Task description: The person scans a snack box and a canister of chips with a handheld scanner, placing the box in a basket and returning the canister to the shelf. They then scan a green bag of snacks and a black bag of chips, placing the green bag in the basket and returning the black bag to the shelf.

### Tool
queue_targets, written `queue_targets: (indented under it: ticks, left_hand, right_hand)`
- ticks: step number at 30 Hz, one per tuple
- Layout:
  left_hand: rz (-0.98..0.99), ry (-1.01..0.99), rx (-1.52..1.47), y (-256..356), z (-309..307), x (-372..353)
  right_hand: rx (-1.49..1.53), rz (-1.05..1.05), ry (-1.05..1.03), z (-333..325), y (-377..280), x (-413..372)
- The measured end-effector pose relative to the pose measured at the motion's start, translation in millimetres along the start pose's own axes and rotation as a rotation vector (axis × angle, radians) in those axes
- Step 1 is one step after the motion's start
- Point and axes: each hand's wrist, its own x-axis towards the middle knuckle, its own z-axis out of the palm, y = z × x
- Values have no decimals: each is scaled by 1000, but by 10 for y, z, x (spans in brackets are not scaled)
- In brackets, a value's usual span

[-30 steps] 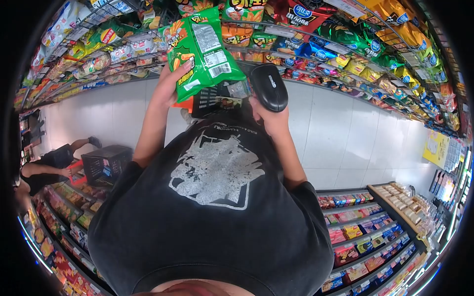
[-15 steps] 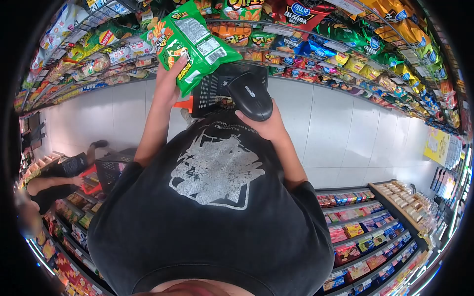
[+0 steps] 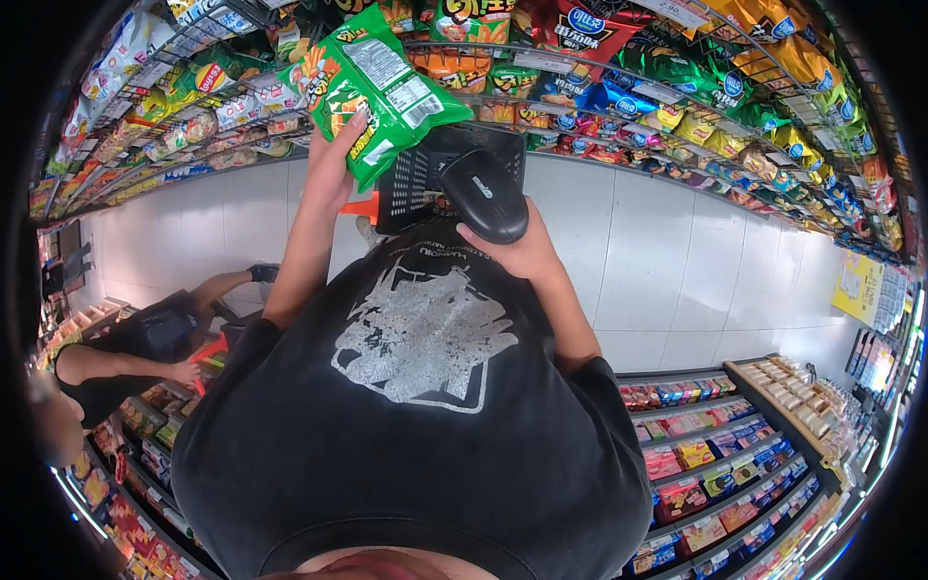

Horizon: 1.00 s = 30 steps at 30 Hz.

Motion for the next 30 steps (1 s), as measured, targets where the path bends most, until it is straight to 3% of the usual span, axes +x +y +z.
queue_targets:
  ticks: [30]
  left_hand:
    - [-64,19,16,-54,54,-6]
  right_hand:
    - [-131,-51,61,-43,42,61]
